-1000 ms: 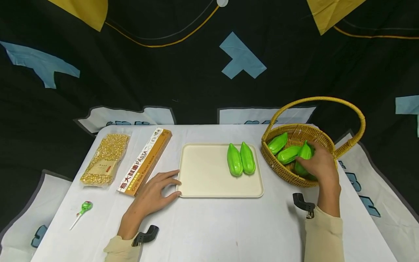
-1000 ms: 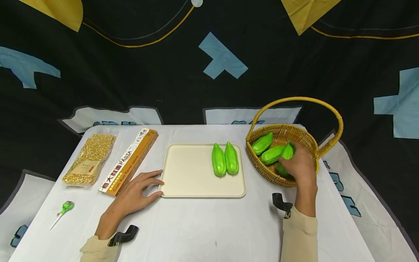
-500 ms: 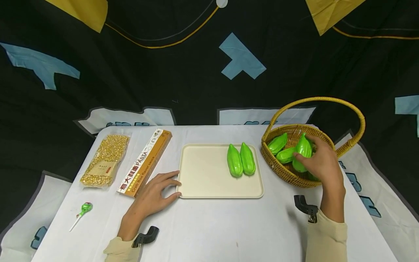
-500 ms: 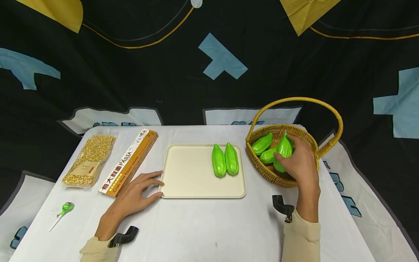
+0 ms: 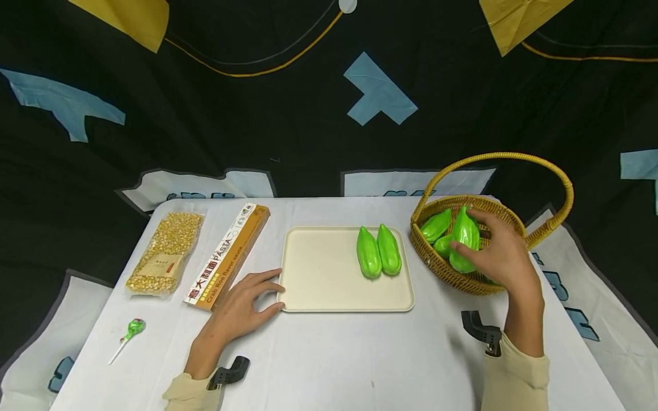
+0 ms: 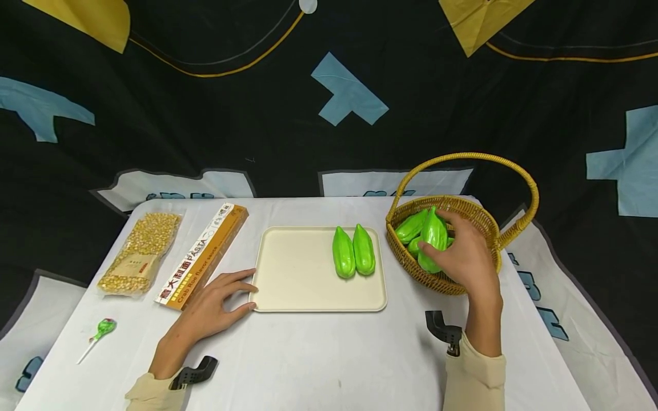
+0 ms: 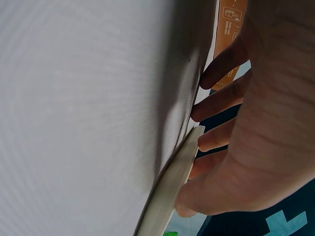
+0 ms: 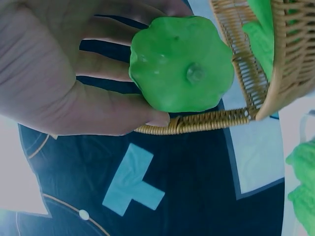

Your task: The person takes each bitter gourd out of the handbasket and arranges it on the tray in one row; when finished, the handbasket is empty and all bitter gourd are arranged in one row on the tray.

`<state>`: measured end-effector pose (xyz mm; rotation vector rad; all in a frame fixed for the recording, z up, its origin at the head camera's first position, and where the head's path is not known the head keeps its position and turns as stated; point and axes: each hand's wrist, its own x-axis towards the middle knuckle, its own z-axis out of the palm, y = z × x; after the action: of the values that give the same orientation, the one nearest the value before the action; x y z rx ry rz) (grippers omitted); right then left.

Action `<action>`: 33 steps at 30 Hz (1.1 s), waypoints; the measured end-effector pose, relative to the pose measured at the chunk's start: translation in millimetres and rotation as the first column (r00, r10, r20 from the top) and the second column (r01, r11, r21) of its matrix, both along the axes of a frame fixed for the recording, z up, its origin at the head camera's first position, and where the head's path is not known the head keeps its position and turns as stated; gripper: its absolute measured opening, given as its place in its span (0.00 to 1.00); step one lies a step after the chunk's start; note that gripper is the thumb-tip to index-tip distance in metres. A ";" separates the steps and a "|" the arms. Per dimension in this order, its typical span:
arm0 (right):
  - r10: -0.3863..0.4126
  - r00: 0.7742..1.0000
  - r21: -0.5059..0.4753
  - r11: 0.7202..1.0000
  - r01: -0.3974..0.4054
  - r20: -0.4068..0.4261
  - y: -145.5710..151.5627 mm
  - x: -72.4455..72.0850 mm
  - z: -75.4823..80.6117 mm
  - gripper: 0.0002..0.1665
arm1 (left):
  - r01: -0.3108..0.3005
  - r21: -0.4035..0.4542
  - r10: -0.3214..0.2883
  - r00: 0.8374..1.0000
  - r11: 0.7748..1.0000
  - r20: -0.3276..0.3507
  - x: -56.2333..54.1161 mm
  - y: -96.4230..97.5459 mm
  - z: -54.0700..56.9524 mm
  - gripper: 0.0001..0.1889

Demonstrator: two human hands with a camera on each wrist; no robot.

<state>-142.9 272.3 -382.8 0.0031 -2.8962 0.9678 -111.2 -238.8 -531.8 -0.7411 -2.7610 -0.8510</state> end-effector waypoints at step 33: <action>0.166 0.986 -0.071 0.983 -0.168 -0.029 -60.6 -5.2 -7.8 0.48 | -0.009 -0.011 0.009 1.000 1.000 0.008 1.1 1.4 2.3 0.16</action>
<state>-148.2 211.7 -390.7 0.2550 -2.8749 1.0909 -110.1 -237.4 -529.6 -0.7288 -2.7761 -0.8395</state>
